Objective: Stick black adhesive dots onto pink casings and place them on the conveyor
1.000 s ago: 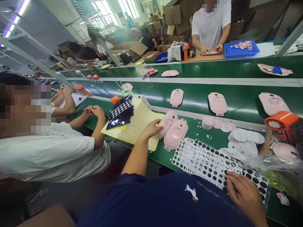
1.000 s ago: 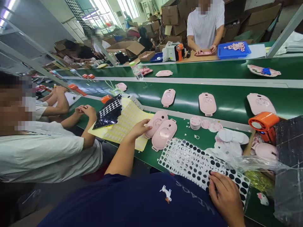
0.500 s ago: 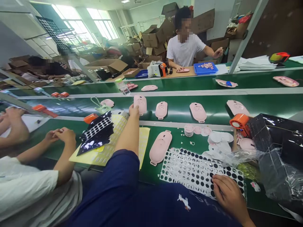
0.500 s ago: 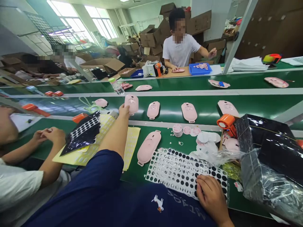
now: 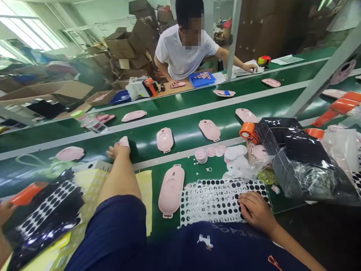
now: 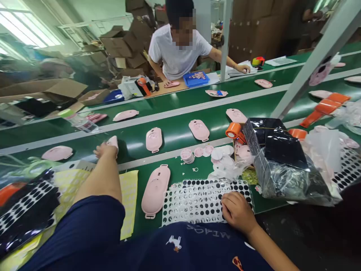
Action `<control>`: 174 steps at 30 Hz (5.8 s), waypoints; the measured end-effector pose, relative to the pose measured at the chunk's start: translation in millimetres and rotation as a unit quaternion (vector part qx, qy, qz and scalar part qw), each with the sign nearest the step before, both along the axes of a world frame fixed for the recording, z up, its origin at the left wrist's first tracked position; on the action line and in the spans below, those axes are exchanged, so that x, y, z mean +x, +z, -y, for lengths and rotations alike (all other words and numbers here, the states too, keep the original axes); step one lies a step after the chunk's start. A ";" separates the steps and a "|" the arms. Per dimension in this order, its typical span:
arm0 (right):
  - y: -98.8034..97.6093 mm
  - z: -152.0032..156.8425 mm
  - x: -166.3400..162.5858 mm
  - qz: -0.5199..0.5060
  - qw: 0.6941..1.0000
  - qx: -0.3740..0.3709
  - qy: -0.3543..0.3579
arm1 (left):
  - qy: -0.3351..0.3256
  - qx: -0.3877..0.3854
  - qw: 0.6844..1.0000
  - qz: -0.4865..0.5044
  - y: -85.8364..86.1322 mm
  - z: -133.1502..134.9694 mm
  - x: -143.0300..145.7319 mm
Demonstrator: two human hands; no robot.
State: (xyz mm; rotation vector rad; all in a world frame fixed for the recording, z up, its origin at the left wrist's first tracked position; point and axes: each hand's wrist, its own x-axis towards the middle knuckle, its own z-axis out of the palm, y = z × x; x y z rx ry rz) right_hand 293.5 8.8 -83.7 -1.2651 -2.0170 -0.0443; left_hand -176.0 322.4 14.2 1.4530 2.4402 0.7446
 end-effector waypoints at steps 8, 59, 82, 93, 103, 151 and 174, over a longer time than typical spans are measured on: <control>-2.0 -1.3 1.5 0.019 1.000 -0.010 0.006 | -0.164 -0.254 0.953 0.034 -2.7 64.0 37.7; 11.0 -43.0 15.5 0.083 0.937 -0.329 0.077 | -0.161 0.019 0.663 0.731 -116.1 257.7 263.8; 84.2 -29.8 -22.8 -0.371 0.900 -0.227 -0.040 | -0.327 0.042 0.733 0.595 -102.5 281.8 280.1; 94.5 -33.9 -23.8 -0.361 0.901 -0.236 -0.037 | -0.360 0.072 0.778 0.509 -95.1 281.7 277.9; 112.2 -35.3 -21.4 -0.316 0.910 -0.266 -0.044 | -0.370 0.090 0.763 0.523 -94.2 282.7 282.4; -3.3 16.1 -4.8 0.208 0.944 -0.253 0.032 | -0.090 0.069 0.713 0.692 -111.7 250.7 189.9; 41.8 -189.3 -77.8 0.277 0.932 -0.233 -0.033 | -0.110 0.117 0.699 0.697 -83.3 248.2 210.2</control>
